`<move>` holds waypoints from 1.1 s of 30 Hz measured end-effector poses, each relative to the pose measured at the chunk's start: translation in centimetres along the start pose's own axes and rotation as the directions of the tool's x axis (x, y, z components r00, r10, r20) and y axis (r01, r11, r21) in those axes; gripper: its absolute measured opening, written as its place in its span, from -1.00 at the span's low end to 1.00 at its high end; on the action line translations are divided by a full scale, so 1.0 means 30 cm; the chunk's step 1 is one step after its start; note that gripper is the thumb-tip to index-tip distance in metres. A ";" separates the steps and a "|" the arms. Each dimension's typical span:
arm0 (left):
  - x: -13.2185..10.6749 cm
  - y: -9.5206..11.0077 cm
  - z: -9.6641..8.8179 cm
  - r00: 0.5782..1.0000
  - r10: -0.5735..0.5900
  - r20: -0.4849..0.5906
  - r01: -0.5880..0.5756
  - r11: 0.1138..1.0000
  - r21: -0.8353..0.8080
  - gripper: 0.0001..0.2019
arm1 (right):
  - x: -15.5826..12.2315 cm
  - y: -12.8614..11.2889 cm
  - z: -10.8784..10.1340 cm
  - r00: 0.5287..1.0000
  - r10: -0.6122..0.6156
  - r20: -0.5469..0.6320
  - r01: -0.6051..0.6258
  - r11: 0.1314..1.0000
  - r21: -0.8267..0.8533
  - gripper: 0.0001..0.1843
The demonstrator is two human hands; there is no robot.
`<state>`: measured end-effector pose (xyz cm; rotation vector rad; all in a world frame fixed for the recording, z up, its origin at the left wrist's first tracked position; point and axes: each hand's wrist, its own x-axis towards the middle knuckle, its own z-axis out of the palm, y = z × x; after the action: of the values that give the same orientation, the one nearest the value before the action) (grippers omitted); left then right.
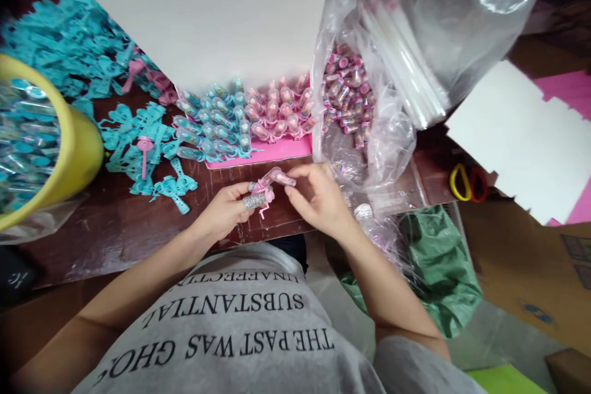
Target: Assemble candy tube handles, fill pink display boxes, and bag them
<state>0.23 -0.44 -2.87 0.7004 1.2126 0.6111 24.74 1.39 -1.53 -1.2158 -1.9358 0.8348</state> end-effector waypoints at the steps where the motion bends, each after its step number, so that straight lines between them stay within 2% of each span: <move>1: -0.001 0.005 -0.002 1.000 0.006 -0.001 -0.006 1.000 -0.025 -0.55 | -0.002 -0.015 0.009 0.998 -0.043 0.046 0.045 0.998 -0.046 -0.62; 3: -0.006 0.014 -0.011 1.000 0.013 -0.015 -0.014 0.999 -0.042 -0.53 | -0.005 -0.025 0.009 0.991 -0.102 0.088 0.109 0.991 -0.080 -0.47; 5: -0.012 0.022 -0.020 1.000 0.003 -0.027 -0.004 0.999 -0.049 -0.50 | -0.013 -0.025 0.010 0.989 -0.118 0.087 0.119 0.993 -0.004 -0.49; 7: -0.016 0.023 -0.022 1.000 -0.016 -0.022 0.015 0.997 -0.074 -0.48 | -0.025 -0.027 0.030 0.995 -0.081 0.056 0.069 0.980 0.185 -0.60; 9: -0.016 0.018 -0.017 0.999 -0.033 -0.012 0.031 0.994 -0.104 -0.46 | -0.036 -0.033 0.068 1.000 -0.015 0.024 0.004 0.913 0.408 -0.68; 11: -0.017 0.011 -0.010 0.999 -0.028 -0.017 0.026 0.993 -0.114 -0.47 | -0.044 -0.038 0.105 0.999 0.042 0.008 -0.040 0.850 0.525 -0.71; 14: -0.022 0.002 -0.004 0.999 0.020 -0.036 -0.023 0.997 -0.080 -0.53 | -0.047 -0.043 0.126 0.998 0.061 0.029 -0.067 0.877 0.475 -0.71; 17: -0.029 -0.003 0.001 0.997 0.067 -0.031 -0.069 0.994 -0.086 -0.56 | -0.047 -0.048 0.110 0.999 0.048 0.016 -0.050 0.919 0.392 -0.67; 21: -0.032 -0.019 0.009 0.987 0.159 -0.040 -0.162 0.981 -0.102 -0.57 | -0.052 -0.064 0.100 1.000 0.029 0.011 -0.031 0.907 0.421 -0.66; 24: -0.034 -0.027 0.001 0.949 0.314 -0.038 -0.315 0.949 -0.008 -0.62 | -0.060 -0.081 0.112 0.998 0.068 0.007 -0.063 0.876 0.478 -0.70; 26: -0.038 -0.020 -0.017 0.896 0.445 -0.015 -0.438 0.887 0.146 -0.67 | -0.064 -0.088 0.119 0.992 0.129 0.016 -0.121 0.867 0.483 -0.76; 28: -0.044 -0.003 -0.042 0.821 0.568 0.058 -0.551 0.761 0.343 -0.76 | -0.064 -0.087 0.117 0.976 0.201 0.083 -0.217 0.860 0.461 -0.84; 30: -0.049 0.016 -0.066 0.755 0.637 0.152 -0.618 0.616 0.489 -0.82 | -0.060 -0.075 0.108 0.947 0.266 0.181 -0.320 0.840 0.439 -0.69; 31: -0.052 0.025 -0.075 0.739 0.649 0.182 -0.630 0.570 0.527 -0.84 | -0.056 -0.067 0.102 0.933 0.283 0.222 -0.354 0.829 0.432 -0.62; 32: -0.054 0.032 -0.082 0.744 0.642 0.186 -0.622 0.563 0.545 -0.84 | -0.052 -0.059 0.095 0.926 0.286 0.247 -0.369 0.822 0.433 -0.60; 33: -0.057 0.036 -0.085 0.768 0.618 0.166 -0.594 0.592 0.544 -0.82 | -0.048 -0.050 0.090 0.926 0.276 0.256 -0.366 0.820 0.440 -0.61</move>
<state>-2.72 -0.63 -1.49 1.6819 1.1864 0.8307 22.28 -0.91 -2.12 -1.1970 -1.5246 1.5522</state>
